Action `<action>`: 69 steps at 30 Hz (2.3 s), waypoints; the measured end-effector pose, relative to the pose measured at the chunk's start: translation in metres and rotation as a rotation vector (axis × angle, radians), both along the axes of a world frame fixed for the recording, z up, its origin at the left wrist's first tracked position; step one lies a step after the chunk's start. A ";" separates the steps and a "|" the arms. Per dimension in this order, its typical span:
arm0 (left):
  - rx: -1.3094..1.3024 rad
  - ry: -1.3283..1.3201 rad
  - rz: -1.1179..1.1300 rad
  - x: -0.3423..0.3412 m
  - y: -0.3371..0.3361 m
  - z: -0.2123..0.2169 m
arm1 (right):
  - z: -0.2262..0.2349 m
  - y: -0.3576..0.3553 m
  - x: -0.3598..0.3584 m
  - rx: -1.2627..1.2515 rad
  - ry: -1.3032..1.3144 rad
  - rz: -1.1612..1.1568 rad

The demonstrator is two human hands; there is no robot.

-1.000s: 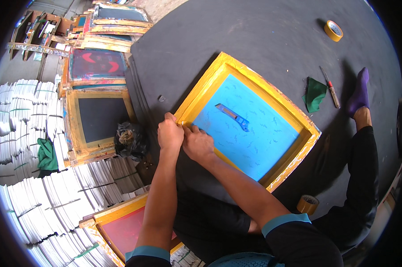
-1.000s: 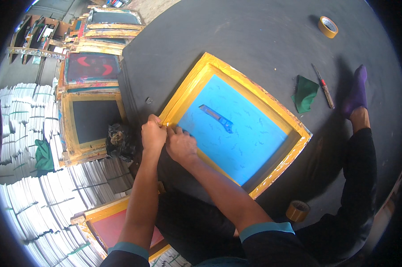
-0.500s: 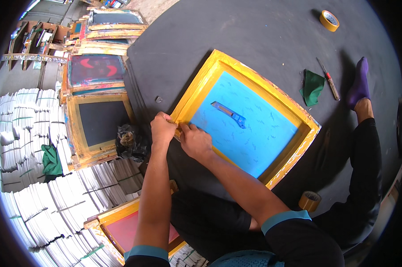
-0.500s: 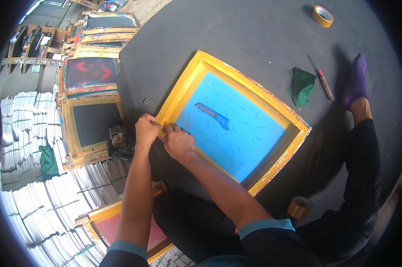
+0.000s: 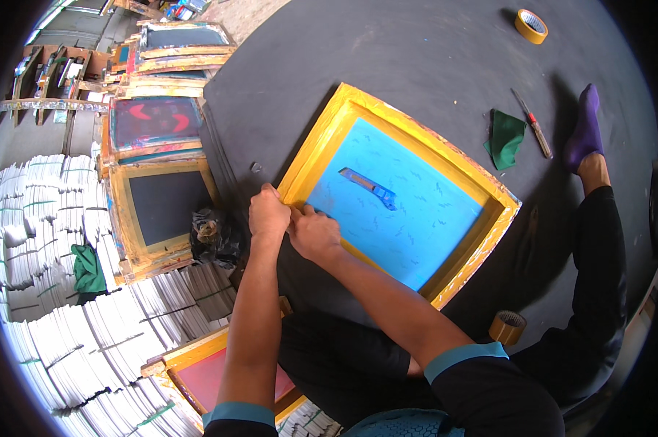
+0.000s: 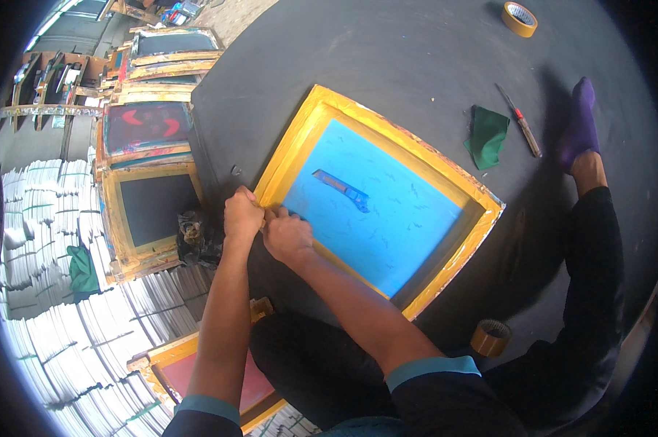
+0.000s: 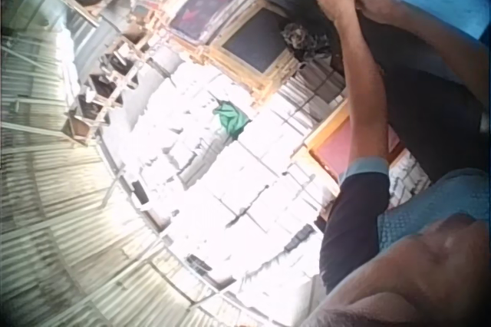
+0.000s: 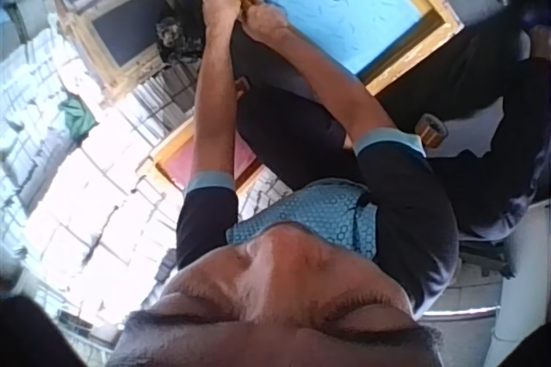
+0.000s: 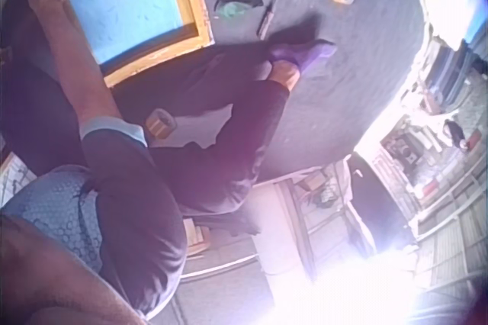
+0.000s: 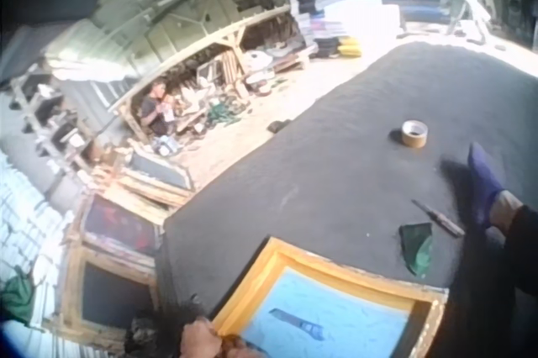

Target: The person sits on a mat and applies masking tape to the edges of a yellow screen printing frame with a blue mesh. They use a utility knife to cut the tape and a green cloth to wipe the frame surface. The person then sets the frame aside and picks up another frame to continue working.

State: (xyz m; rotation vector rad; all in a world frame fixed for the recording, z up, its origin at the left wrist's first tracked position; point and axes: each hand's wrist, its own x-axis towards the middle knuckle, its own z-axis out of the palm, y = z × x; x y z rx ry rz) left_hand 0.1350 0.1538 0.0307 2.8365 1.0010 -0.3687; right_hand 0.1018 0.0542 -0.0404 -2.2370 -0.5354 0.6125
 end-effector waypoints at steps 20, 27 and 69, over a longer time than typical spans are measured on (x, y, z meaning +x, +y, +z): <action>0.044 -0.159 -0.061 -0.023 0.017 -0.001 | 0.004 -0.005 0.009 0.050 0.048 0.052; -0.041 -0.236 -0.203 -0.026 0.029 0.003 | 0.002 -0.016 0.005 0.148 0.055 -0.003; -0.671 -0.625 0.088 -0.056 0.077 -0.078 | 0.003 0.000 -0.002 -0.105 -0.075 0.093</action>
